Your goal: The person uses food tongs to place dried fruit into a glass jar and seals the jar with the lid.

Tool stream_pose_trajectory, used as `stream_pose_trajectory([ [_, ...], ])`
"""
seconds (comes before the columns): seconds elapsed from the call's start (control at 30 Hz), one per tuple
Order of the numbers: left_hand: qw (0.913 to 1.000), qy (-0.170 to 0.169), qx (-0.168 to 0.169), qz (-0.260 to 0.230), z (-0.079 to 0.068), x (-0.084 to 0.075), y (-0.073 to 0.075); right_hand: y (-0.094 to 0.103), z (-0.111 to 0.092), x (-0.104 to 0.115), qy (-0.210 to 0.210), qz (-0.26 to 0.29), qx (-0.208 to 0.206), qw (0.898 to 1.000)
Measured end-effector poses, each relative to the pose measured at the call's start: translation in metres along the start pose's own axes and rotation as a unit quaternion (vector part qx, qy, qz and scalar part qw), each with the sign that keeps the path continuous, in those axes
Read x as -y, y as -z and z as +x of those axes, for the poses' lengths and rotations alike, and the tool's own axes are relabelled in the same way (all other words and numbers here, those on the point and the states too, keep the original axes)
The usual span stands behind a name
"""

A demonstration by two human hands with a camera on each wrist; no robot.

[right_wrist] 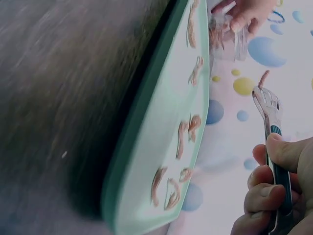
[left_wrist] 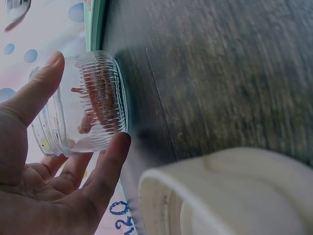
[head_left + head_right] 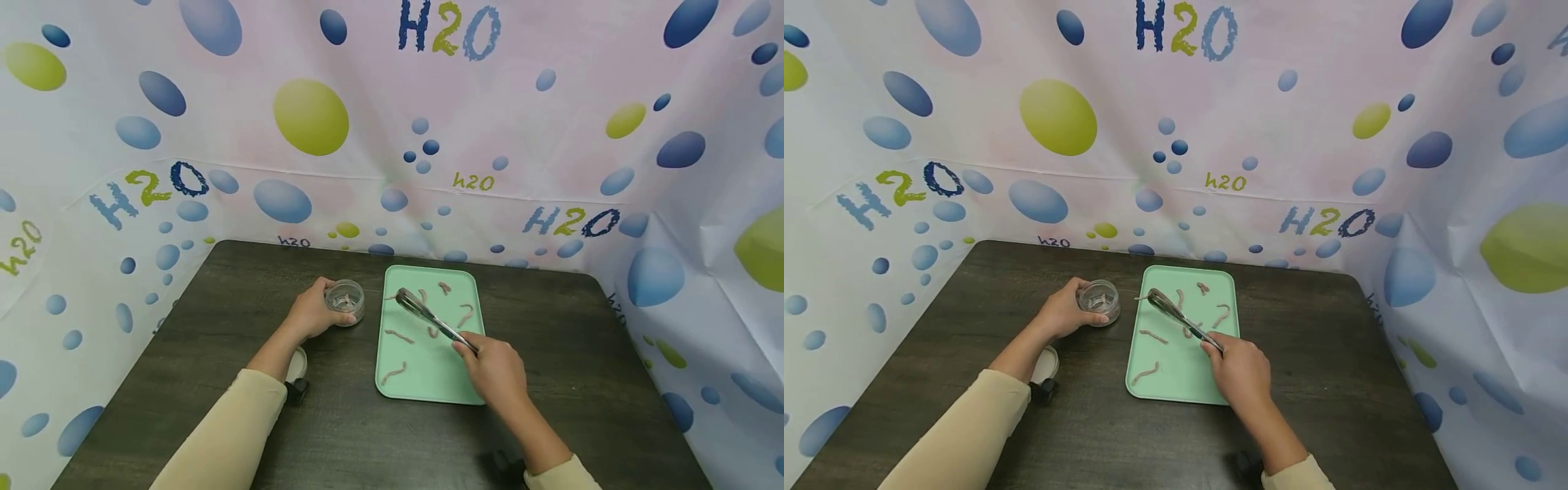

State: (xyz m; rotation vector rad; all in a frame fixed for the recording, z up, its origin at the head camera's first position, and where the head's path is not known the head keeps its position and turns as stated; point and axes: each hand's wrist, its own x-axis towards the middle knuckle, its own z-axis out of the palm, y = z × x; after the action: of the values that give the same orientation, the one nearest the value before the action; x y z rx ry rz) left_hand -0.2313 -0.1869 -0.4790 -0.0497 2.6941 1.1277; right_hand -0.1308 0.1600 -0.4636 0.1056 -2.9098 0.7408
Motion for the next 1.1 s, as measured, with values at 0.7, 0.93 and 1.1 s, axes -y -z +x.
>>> stream_pose_trajectory([
  [0.7,0.9998,0.019,0.011,-0.002,-0.002,-0.001,0.000,-0.030,0.033,0.054,0.091,-0.066,-0.032,0.993],
  [0.93,0.9998,0.016,0.010,0.001,-0.003,-0.002,-0.002,-0.034,0.036,0.057,0.105,-0.069,-0.041,0.991],
  [1.1,0.9997,0.020,0.012,0.007,-0.002,-0.003,0.000,-0.035,0.037,0.058,0.110,-0.072,-0.041,0.991],
])
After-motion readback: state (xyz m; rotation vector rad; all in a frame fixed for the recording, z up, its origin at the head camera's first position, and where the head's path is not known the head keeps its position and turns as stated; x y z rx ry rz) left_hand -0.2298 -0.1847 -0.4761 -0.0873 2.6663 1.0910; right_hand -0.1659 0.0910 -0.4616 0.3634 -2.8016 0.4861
